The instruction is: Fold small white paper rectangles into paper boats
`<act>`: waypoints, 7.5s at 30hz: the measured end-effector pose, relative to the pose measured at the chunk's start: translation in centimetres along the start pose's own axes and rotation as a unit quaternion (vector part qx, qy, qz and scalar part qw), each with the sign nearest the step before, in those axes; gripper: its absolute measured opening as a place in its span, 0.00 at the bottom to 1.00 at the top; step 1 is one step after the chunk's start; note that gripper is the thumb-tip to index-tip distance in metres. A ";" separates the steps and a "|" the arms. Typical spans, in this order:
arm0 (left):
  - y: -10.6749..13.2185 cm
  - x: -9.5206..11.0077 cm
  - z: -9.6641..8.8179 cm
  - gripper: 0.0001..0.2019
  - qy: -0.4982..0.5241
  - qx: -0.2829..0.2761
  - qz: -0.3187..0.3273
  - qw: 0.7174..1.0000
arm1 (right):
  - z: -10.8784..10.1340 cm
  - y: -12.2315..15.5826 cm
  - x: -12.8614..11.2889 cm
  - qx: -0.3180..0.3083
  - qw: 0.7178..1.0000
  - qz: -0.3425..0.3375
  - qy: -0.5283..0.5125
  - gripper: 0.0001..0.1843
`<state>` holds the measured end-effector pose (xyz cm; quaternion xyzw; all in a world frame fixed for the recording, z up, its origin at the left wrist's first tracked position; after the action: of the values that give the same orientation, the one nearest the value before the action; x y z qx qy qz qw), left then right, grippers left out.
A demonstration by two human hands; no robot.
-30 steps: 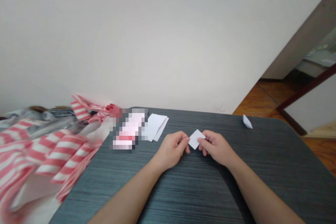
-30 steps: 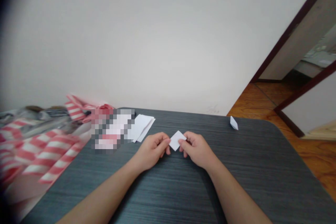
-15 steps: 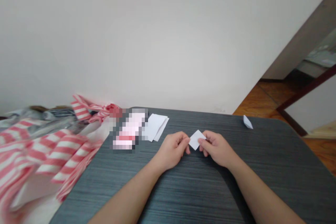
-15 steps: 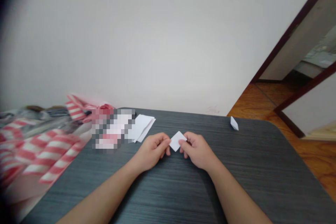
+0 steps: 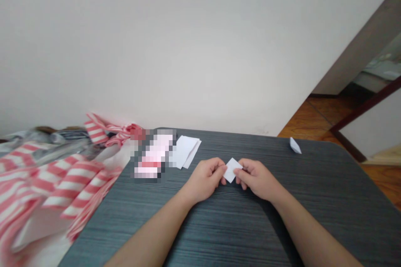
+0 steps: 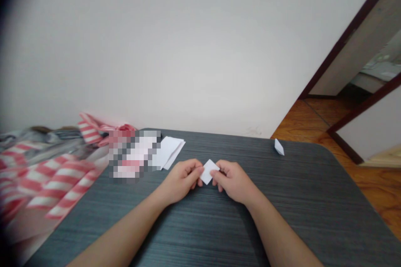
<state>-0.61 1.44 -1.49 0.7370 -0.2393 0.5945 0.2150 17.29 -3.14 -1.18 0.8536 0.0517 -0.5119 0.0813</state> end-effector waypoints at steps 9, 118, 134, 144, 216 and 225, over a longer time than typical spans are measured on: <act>-0.2 0.0 0.2 0.16 0.073 0.013 -0.019 0.997 | -0.1 0.0 1.0 0.058 0.987 -0.071 -0.133 0.12; -0.2 0.9 0.2 0.11 0.130 -0.016 -0.023 0.991 | -0.6 0.0 -0.5 0.104 0.977 -0.169 0.074 0.06; 0.0 0.6 0.0 0.17 0.077 -0.034 -0.024 0.996 | -0.1 -0.1 0.4 0.105 0.987 -0.115 0.042 0.03; 0.0 0.5 0.3 0.14 0.083 -0.031 -0.027 0.996 | -0.1 -0.1 0.3 0.109 0.983 -0.125 0.073 0.04; 0.2 1.5 0.3 0.13 0.033 -0.037 -0.031 0.998 | -0.1 0.1 -0.9 0.090 0.974 -0.118 0.170 0.10; 0.2 1.6 0.3 0.14 0.035 -0.037 -0.026 0.998 | -0.6 0.0 -0.8 0.109 0.978 -0.106 0.145 0.11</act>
<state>-0.19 0.98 -0.03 0.7132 -0.2338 0.6050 0.2659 17.48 -3.06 -0.22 0.9121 0.0972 -0.3912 -0.0751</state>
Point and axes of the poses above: each hand's wrist, its own y-axis away from the middle knuckle, its own z-axis out of the palm, x = y × z, the point moved 2 cm from there along -y, towards the middle knuckle, and after that the axes turned 9 degrees about y, right-handed, at the moved point
